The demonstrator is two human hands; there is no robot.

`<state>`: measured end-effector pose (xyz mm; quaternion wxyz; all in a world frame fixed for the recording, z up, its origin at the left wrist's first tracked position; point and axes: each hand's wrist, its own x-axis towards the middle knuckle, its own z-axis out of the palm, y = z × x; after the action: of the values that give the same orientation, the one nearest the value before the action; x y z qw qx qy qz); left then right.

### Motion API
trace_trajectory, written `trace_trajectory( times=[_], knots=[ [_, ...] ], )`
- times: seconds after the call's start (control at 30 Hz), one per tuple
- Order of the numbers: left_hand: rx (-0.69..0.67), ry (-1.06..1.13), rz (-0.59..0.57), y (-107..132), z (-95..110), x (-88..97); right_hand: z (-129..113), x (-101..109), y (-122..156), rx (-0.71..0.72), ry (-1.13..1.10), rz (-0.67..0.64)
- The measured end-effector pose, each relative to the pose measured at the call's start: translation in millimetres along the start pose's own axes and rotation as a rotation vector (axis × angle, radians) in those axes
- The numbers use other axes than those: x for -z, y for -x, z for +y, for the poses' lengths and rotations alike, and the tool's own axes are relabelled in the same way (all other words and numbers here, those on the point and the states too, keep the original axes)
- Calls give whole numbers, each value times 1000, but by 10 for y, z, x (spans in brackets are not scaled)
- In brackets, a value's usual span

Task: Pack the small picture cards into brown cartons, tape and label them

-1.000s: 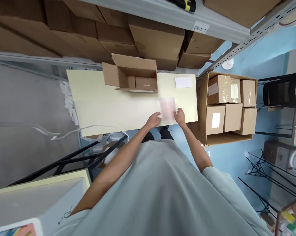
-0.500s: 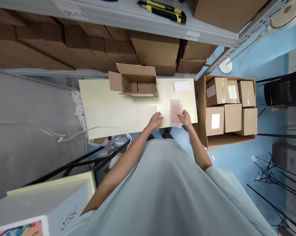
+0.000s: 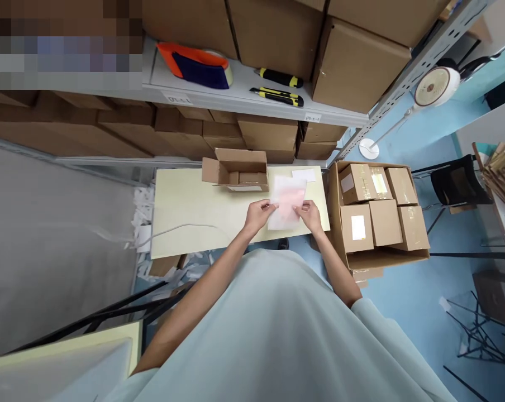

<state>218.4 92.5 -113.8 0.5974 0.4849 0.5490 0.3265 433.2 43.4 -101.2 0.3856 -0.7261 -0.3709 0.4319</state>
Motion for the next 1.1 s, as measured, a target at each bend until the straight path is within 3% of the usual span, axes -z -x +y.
trace_trajectory(
  times=[0.07, 0.13, 0.2, 0.27, 0.53, 0.73, 0.93, 1.0, 1.1],
  knots=[
    [-65, -63, 29, 64, 65, 45, -74, -155, 49, 101, 22, 6],
    [-107, -94, 18, 132, 102, 65, -142, -324, 125, 162, -62, -116],
    [-114, -87, -34, 189, 104, 76, -191, -475, 194, 150, -158, -244],
    [-99, -54, -90, 235, 74, 100, -217, -585, 233, 123, -203, -289],
    [14, 100, -209, 342, -9, 424, -380, -745, 284, 79, -192, -380],
    [51, 210, -299, 353, 22, 915, -650, -901, 344, 50, -246, -308],
    [6, 105, -79, 253, 130, 1690, -869, -979, 415, -37, -363, -207],
    [16, 166, -189, 230, 216, 1844, -927, -1075, 462, -56, -402, -205],
    [45, 241, -372, 231, 313, 1929, -987, -1296, 541, -77, -428, -197]
  ],
)
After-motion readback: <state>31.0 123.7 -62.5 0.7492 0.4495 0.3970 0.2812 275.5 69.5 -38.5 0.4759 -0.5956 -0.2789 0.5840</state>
